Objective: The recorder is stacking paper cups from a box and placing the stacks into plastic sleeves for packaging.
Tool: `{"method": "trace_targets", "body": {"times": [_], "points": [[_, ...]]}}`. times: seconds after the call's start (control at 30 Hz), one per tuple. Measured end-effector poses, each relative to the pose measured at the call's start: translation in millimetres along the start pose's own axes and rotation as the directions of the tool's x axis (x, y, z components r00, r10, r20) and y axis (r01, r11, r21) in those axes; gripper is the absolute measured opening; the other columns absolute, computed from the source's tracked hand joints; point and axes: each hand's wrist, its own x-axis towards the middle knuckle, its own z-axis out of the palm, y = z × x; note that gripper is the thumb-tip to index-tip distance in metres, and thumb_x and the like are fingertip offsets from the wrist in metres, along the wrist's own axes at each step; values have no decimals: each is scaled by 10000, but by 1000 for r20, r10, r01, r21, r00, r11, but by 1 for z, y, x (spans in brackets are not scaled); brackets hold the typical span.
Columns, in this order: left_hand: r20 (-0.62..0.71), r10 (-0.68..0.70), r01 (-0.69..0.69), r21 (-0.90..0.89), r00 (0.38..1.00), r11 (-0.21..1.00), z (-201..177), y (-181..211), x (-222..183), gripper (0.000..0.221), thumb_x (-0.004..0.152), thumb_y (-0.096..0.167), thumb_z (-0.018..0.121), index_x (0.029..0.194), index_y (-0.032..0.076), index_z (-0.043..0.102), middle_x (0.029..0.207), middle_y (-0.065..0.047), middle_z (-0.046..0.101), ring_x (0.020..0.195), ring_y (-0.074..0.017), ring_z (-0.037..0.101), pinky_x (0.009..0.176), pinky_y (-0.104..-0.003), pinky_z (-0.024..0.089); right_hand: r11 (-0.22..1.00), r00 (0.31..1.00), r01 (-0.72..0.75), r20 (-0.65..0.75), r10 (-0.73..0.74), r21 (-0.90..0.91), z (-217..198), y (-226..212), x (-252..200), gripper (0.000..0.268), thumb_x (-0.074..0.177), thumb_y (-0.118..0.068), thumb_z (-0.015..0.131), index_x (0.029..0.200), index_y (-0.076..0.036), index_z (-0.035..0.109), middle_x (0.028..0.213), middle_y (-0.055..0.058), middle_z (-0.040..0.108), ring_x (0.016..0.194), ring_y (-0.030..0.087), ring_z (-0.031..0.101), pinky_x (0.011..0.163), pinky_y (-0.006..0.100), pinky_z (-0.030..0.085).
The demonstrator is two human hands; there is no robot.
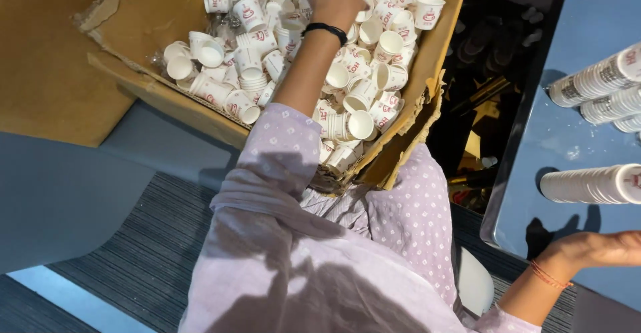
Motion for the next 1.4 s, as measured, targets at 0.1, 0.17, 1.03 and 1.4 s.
{"method": "trace_targets", "body": {"times": [0.1,0.17,1.03,1.4], "points": [[422,-284,168,291,861,942,-31,-18,6,842,484,592,940,1084,76,654,1024,-127,672,919,-347,706,667,-583,587,1000,1000,14,8,-13,-14,2,-3,-3,712,1177,-564,384,1196,139,491,1235,190,556,1182,241,515,1128,453,439],[632,-392,203,352,669,914,-21,-27,8,982,584,523,994,1293,-2,564,1175,-142,631,971,-316,708,726,-575,594,1000,1000,-7,5,7,-26,2,-8,-3,718,1168,-569,371,1188,138,495,1227,188,563,1171,238,520,1121,452,448],[-501,686,-690,-724,527,1,-151,164,-140,166,898,-71,655,1046,-18,600,1081,-118,598,965,-276,699,816,-341,584,430,654,-756,590,473,494,67,-206,7,514,1077,-379,487,1340,47,603,1295,240,665,1171,292,670,967,385,577],[264,916,663,-749,303,-4,-81,221,-180,631,991,631,473,1150,41,628,1077,-79,726,986,-165,731,869,-315,636,358,761,-627,641,95,692,17,-215,74,210,961,-176,661,1109,-29,643,1341,207,610,1178,318,656,1026,437,553]]}}
